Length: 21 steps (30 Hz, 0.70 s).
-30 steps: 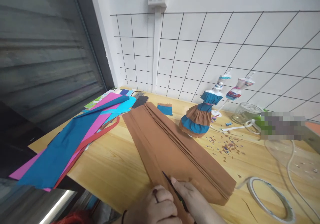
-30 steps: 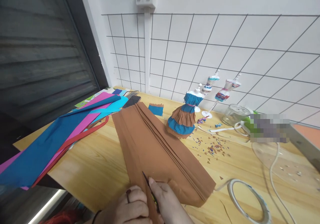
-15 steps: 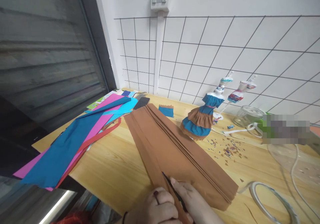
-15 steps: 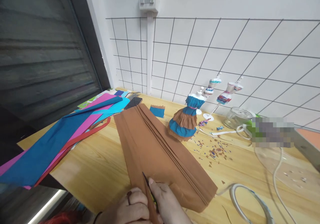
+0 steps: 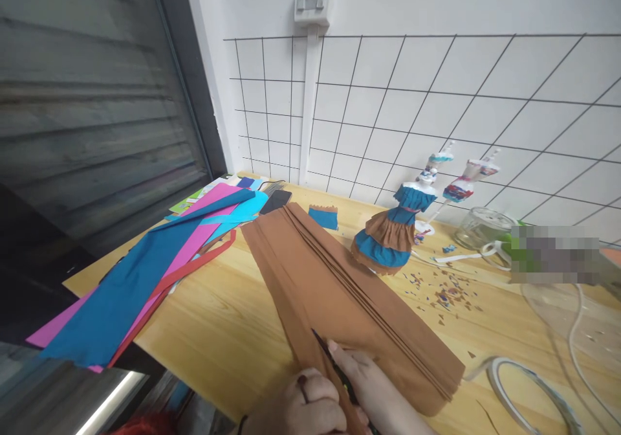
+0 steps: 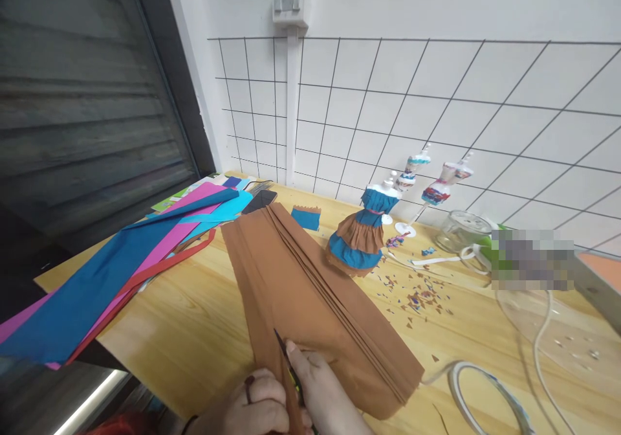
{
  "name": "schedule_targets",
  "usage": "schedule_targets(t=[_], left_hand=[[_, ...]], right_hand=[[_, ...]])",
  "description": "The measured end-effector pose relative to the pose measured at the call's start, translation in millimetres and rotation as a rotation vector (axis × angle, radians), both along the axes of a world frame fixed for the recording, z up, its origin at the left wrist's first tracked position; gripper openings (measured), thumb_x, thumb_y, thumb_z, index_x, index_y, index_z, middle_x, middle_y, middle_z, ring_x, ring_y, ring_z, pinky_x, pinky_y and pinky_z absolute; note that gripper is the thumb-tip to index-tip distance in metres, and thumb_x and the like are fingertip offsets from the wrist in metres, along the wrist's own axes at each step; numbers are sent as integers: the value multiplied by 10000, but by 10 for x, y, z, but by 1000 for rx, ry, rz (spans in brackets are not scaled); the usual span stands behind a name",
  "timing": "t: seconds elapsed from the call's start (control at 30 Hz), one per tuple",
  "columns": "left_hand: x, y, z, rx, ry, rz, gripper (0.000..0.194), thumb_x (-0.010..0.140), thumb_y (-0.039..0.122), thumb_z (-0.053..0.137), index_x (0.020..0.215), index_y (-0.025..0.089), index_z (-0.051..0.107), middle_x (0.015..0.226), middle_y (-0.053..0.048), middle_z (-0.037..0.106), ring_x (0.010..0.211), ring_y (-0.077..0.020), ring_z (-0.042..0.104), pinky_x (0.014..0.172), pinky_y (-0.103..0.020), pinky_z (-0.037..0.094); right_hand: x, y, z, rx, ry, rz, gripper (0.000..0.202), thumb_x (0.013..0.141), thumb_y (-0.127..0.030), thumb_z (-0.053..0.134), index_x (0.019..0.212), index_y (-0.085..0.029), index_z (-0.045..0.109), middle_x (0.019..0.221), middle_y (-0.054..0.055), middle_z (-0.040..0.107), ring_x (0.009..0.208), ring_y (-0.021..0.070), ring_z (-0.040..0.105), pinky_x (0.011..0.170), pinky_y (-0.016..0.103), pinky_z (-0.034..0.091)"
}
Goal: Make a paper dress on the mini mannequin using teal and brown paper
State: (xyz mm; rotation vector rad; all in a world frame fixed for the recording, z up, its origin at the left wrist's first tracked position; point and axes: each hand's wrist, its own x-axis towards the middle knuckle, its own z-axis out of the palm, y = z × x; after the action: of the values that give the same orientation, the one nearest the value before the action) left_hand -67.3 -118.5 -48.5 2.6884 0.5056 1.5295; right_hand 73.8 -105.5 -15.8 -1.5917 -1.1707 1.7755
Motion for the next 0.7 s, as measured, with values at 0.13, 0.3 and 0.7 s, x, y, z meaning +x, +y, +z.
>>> schedule_targets(t=[0.13, 0.3, 0.7], left_hand=[[1, 18, -66, -14, 61, -39, 172, 932, 201, 461, 829, 196, 598, 623, 44, 644, 668, -90, 557, 628, -234, 408], [44, 18, -111, -18, -19, -13, 203, 921, 174, 470, 749, 192, 577, 582, 58, 619, 611, -81, 528, 599, -228, 405], [122, 41, -109, -61, -214, -25, 278, 952, 230, 408, 725, 180, 559, 666, 15, 666, 597, -61, 559, 591, -165, 441]], right_hand=[[13, -5, 18, 31, -6, -6, 615, 681, -756, 507, 693, -154, 630, 633, 14, 573, 553, 110, 496, 397, 156, 330], [27, 7, 66, 32, 1, 32, 645, 665, -774, 503, 718, -145, 638, 672, 19, 595, 558, 105, 499, 430, 160, 363], [-83, 86, 55, -82, 14, 31, 615, 597, -795, 495, 649, -182, 496, 443, -106, 318, 339, 34, 223, 307, 175, 124]])
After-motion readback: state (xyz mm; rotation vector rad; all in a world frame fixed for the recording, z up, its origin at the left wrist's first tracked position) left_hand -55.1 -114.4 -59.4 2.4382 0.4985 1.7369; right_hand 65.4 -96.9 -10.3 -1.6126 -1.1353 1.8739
